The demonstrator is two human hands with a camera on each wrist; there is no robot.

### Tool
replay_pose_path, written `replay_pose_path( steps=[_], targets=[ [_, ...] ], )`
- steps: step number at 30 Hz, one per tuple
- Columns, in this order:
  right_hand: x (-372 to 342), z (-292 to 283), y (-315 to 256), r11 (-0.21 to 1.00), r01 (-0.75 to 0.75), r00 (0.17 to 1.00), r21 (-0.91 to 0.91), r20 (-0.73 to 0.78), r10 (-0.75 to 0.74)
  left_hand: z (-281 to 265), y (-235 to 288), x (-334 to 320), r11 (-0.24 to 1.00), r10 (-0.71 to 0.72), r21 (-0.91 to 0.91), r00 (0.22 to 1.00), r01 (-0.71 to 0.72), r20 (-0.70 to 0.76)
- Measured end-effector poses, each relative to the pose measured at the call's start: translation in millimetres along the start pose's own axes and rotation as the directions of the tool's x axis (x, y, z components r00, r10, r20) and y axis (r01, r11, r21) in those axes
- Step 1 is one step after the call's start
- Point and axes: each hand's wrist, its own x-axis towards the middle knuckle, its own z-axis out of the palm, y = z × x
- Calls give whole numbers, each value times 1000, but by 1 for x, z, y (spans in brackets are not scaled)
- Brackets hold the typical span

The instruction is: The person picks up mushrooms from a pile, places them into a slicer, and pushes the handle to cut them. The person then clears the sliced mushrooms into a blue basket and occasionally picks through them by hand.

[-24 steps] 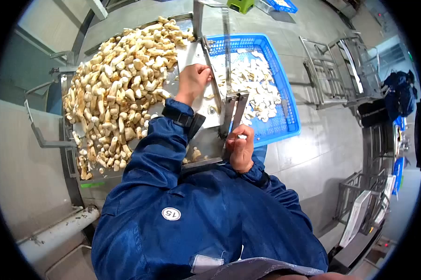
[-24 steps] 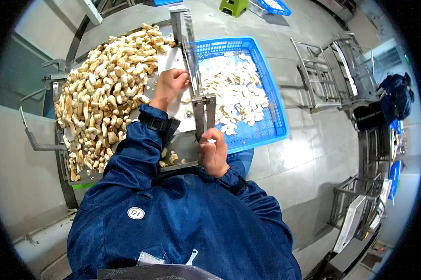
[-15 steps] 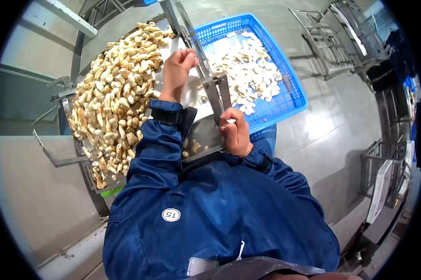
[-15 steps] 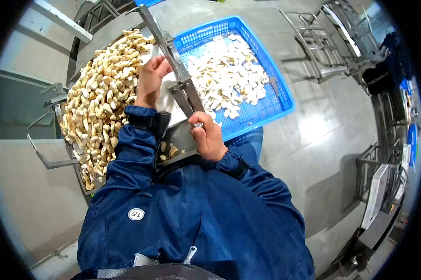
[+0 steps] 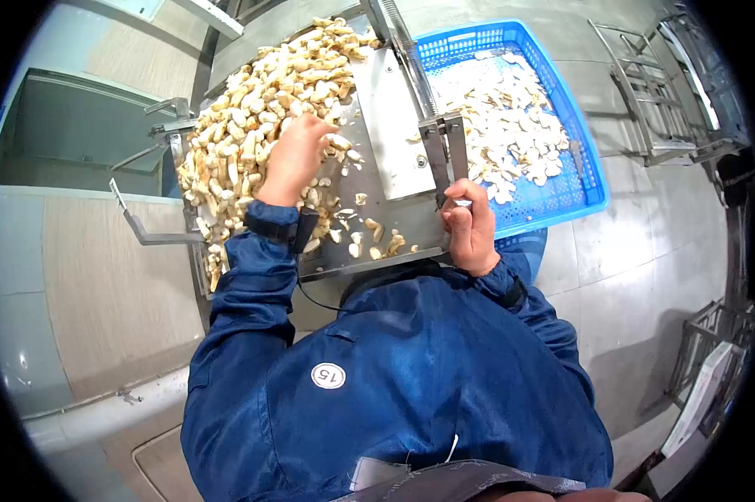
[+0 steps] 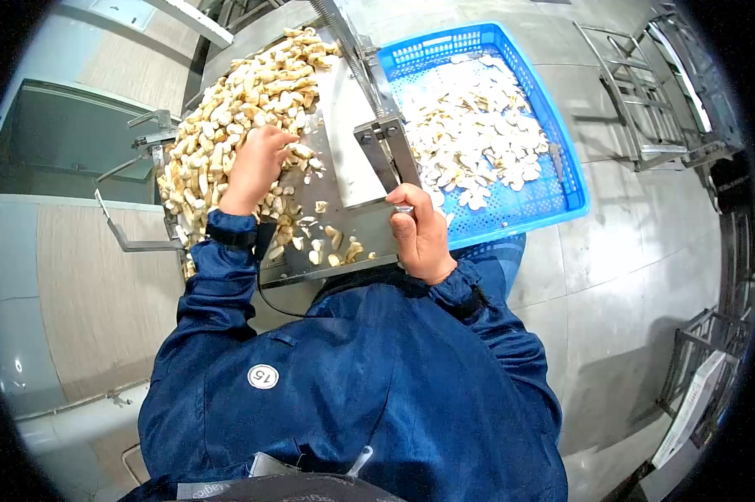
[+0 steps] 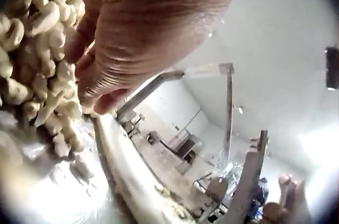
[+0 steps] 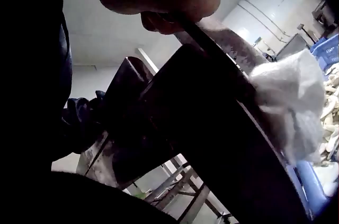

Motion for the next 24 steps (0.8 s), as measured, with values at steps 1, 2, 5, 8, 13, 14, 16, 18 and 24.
replay_pose_path(
  steps=[1, 2, 5, 8, 13, 14, 16, 18, 24],
  targets=[
    [0, 1, 0, 1000, 6, 1000, -5, -7, -6, 6, 8, -1, 997, 24, 76, 1000, -26, 19],
    [0, 1, -1, 1000, 9, 1000, -17, -16, -9, 16, 10, -1, 990, 93, 107, 996, -93, -1],
    [1, -1, -8, 998, -42, 999, -52, -2, 42, 30, 6, 7, 987, 135, 83, 990, -138, 45],
    [-1, -2, -5, 999, -23, 1000, -37, -2, 23, 18, 14, 24, 997, 9, -82, 999, -5, 42],
    [-2, 0, -5, 997, -76, 997, 16, -32, 77, 46, 26, 72, 428, -284, -808, 909, 405, 305],
    [-2, 0, -4, 998, -63, 998, 25, -30, 64, 55, 38, 83, 332, -319, -841, 890, 428, 327],
    [-2, 0, -5, 997, -69, 997, 13, -29, 70, 89, 41, 95, 333, -339, -874, 910, 355, 240],
    [-3, 0, -5, 998, -67, 997, -22, -41, 66, 95, 52, 101, 361, -378, -882, 912, 301, 157],
    [0, 4, -8, 999, -44, 998, 15, -48, 44, 104, 56, 96, 285, -361, -919, 919, 273, 161]
  ],
)
